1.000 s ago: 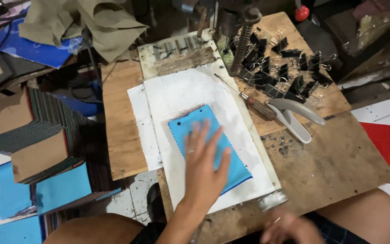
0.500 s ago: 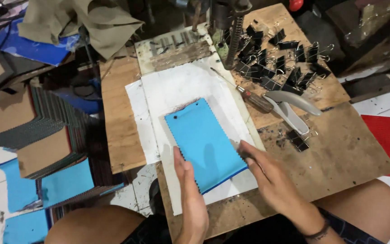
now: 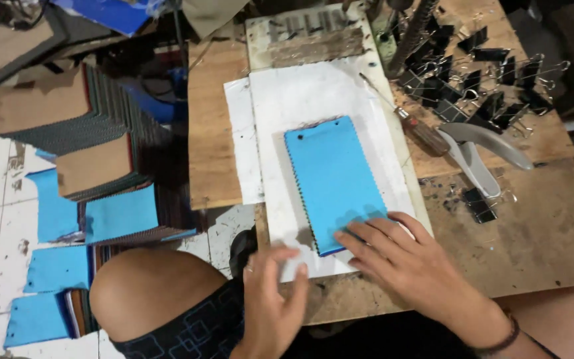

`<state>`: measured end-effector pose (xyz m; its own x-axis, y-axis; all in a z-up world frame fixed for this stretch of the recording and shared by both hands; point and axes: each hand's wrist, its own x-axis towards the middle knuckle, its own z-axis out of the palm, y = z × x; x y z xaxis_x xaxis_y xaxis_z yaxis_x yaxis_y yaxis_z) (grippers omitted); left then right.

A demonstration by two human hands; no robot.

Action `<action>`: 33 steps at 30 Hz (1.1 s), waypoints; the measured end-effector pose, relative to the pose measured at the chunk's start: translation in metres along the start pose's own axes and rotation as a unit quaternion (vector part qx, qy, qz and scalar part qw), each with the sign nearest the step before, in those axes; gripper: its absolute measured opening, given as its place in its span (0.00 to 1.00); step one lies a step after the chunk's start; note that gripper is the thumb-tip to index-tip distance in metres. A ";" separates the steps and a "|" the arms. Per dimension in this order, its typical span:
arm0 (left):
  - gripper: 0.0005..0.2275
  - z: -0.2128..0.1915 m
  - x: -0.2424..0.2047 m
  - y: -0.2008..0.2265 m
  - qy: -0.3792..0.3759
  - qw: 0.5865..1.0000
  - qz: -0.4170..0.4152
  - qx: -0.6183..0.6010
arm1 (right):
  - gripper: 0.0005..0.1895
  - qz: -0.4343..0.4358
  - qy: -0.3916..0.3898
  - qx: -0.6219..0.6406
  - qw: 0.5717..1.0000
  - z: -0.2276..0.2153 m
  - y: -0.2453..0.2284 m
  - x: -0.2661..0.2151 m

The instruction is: The person uses a drill press to punch holes in stacks of colored paper and then staples the edges to assemble notebooks. They handle multiple stacks, aligning them under the drill and using a stapler to secure the pages.

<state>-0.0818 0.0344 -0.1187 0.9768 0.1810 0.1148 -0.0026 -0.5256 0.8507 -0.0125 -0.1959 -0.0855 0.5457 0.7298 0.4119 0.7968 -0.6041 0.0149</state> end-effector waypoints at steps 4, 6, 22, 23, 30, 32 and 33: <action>0.08 -0.001 -0.020 0.002 -0.033 0.957 0.255 0.135 | 0.21 -0.038 -0.025 0.011 0.999 0.009 0.014 0.007; 0.10 0.004 -0.028 0.002 -0.049 0.954 0.255 0.147 | 0.20 -0.018 -0.044 0.054 0.997 0.003 0.015 0.012; 0.24 0.016 -0.022 0.002 -0.109 0.933 0.248 0.238 | 0.20 0.009 -0.058 0.092 0.994 -0.001 0.020 0.017; 0.24 0.017 -0.022 0.001 -0.110 0.932 0.250 0.238 | 0.20 0.012 -0.056 0.091 0.994 0.001 0.021 0.015; 0.25 0.020 -0.021 0.001 -0.114 0.931 0.242 0.249 | 0.20 -0.058 -0.062 -0.003 0.996 0.004 0.021 0.010; 0.24 0.021 -0.022 0.000 -0.119 0.931 0.240 0.249 | 0.17 -0.080 -0.063 -0.042 0.994 0.002 0.023 0.011; 0.25 0.023 -0.024 -0.002 -0.110 0.928 0.242 0.262 | 0.16 -0.087 -0.053 -0.041 0.994 0.001 0.024 0.011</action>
<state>-0.1002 0.0121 -0.1344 0.9083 -0.3256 0.2625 -0.4046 -0.8431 0.3543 0.0131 -0.2023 -0.0814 0.4295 0.8525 0.2980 0.8601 -0.4867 0.1527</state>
